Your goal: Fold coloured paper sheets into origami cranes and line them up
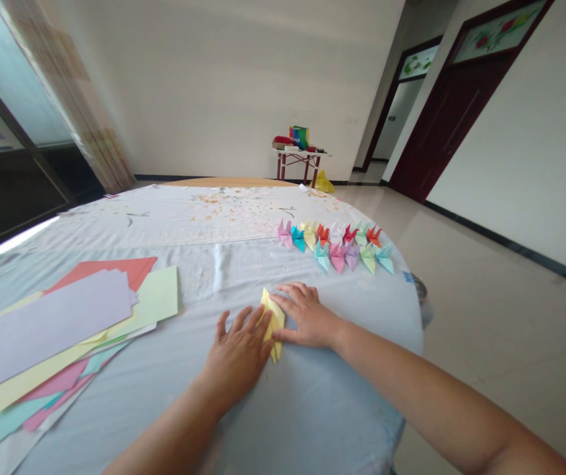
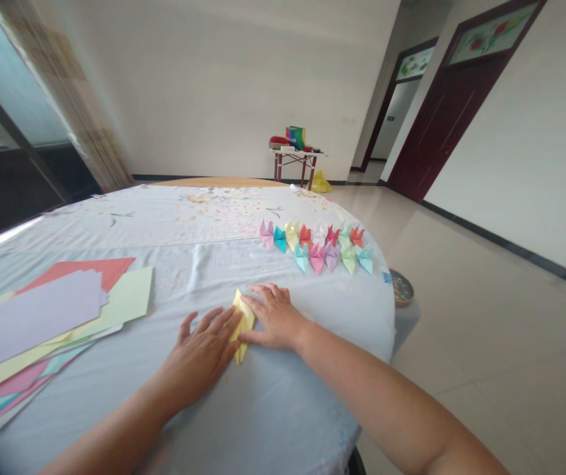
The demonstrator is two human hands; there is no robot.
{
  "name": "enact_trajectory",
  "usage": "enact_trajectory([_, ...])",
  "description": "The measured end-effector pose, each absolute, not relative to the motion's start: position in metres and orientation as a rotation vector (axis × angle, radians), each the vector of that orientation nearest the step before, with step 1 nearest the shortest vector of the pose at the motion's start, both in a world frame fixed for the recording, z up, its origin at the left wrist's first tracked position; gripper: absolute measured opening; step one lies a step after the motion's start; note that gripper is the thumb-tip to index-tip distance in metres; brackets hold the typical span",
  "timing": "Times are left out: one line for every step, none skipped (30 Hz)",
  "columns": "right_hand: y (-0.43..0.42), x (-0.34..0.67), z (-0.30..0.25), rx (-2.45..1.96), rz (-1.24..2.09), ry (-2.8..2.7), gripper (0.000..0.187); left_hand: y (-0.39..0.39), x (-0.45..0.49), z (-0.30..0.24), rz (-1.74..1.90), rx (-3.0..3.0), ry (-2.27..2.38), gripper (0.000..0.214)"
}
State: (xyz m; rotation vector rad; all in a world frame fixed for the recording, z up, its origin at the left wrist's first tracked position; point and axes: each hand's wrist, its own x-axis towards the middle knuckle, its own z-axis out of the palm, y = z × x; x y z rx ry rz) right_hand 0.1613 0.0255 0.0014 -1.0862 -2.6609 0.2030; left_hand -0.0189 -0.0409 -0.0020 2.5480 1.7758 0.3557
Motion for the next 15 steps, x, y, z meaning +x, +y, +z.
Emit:
enact_trajectory([0.022, 0.163, 0.002, -1.086, 0.205, -2.655, 0.071, -0.041, -0.019, -0.001, 0.360, 2.545, 1.777, 0.040])
enact_trajectory([0.020, 0.164, 0.002, -1.083, 0.209, -2.646, 0.070, -0.042, -0.018, 0.000, 0.363, 2.544, 1.776, 0.041])
enact_trajectory([0.018, 0.166, 0.003, -1.073, 0.218, -2.636, 0.070, -0.042, -0.018, 0.001, 0.367, 2.543, 1.774, 0.042])
enact_trajectory([0.018, 0.167, 0.003, -1.059, 0.232, -2.623, 0.071, -0.042, -0.018, 0.001, 0.371, 2.544, 1.769, 0.043])
enact_trajectory([0.019, 0.167, 0.003, -1.045, 0.252, -2.601, 0.072, -0.043, -0.019, 0.002, 0.373, 2.548, 1.759, 0.044])
enact_trajectory([0.022, 0.167, 0.003, -1.032, 0.281, -2.568, 0.072, -0.043, -0.019, 0.002, 0.370, 2.554, 1.745, 0.044])
enact_trajectory([0.026, 0.166, 0.003, -1.029, 0.322, -2.525, 0.071, -0.042, -0.020, 0.002, 0.362, 2.561, 1.725, 0.044])
enact_trajectory([0.032, 0.164, 0.003, -1.035, 0.371, -2.467, 0.065, -0.041, -0.021, 0.002, 0.353, 2.569, 1.703, 0.045])
enact_trajectory([0.038, 0.161, 0.002, -1.051, 0.436, -2.404, 0.058, -0.040, -0.022, 0.001, 0.341, 2.578, 1.678, 0.046])
enact_trajectory([0.045, 0.157, 0.001, -1.077, 0.498, -2.351, 0.053, -0.039, -0.024, 0.001, 0.330, 2.588, 1.654, 0.047])
enact_trajectory([0.051, 0.153, 0.000, -1.113, 0.539, -2.307, 0.050, -0.037, -0.025, 0.000, 0.322, 2.601, 1.634, 0.049])
enact_trajectory([0.057, 0.149, -0.002, -1.150, 0.585, -2.282, 0.049, -0.035, -0.027, 0.000, 0.320, 2.615, 1.619, 0.051])
enact_trajectory([0.061, 0.145, -0.003, -1.189, 0.638, -2.259, 0.050, -0.033, -0.030, -0.001, 0.321, 2.633, 1.606, 0.052])
enact_trajectory([0.064, 0.141, -0.004, -1.227, 0.677, -2.237, 0.051, -0.031, -0.032, -0.001, 0.328, 2.653, 1.596, 0.053])
enact_trajectory([0.066, 0.138, -0.005, -1.256, 0.702, -2.220, 0.051, -0.029, -0.035, 0.000, 0.339, 2.674, 1.589, 0.055])
